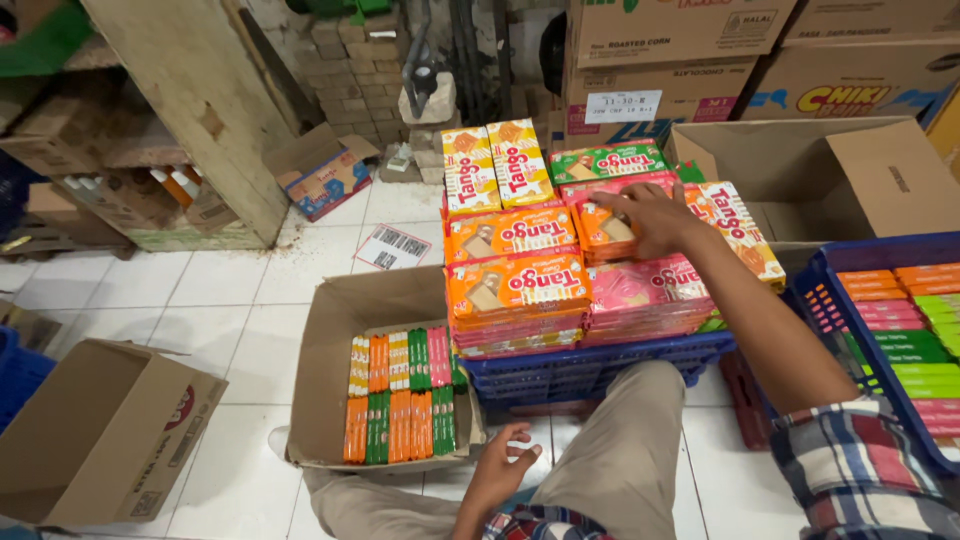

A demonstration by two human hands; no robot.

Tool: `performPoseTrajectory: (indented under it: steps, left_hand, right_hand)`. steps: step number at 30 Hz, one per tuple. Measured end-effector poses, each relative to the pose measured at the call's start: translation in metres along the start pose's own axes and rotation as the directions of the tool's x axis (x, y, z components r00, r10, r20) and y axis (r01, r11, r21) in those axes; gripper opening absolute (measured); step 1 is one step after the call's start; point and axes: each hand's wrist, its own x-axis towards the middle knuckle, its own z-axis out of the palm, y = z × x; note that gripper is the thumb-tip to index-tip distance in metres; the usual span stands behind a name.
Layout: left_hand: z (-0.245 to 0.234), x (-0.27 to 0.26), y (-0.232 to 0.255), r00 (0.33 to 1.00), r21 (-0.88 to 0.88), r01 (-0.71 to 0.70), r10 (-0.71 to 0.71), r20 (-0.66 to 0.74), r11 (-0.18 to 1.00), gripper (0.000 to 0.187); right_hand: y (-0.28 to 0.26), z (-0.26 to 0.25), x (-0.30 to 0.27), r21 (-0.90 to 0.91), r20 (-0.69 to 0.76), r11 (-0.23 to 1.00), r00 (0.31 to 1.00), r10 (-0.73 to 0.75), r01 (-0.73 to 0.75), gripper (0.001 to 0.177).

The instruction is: The person sits on the floor and transfers small packets of Tango drink mix from a cardboard box into a blue plastic crate. They handle the packets one by one or in small groups, arranging them in the crate.

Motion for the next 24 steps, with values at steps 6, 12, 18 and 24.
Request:
performPoseTrajectory:
  steps: [6, 12, 18, 24]
  left_hand:
    - [0.016, 0.029, -0.044, 0.995, -0.035, -0.096, 0.095, -0.024, 0.995, 0.048]
    - [0.016, 0.02, -0.028, 0.998, -0.016, -0.069, 0.069, 0.001, 0.997, 0.049]
    - [0.009, 0.009, -0.02, 0.997, -0.026, -0.074, 0.074, 0.014, 0.997, 0.047]
    - [-0.014, 0.053, -0.087, 0.961, 0.004, -0.214, 0.212, -0.176, 0.977, 0.035]
  right_hand:
    - [0.016, 0.025, 0.005, 0.072, -0.193, 0.995, 0.98, -0.055, 0.07, 0.085]
    - [0.008, 0.043, 0.008, -0.192, -0.317, 0.981, 0.944, -0.09, 0.029, 0.077]
    - [0.004, 0.055, 0.006, -0.075, -0.626, 0.986, 0.763, -0.161, 0.147, 0.057]
    - [-0.133, 0.132, -0.081, 0.207, -0.932, 0.814, 0.362, -0.004, 0.543, 0.004]
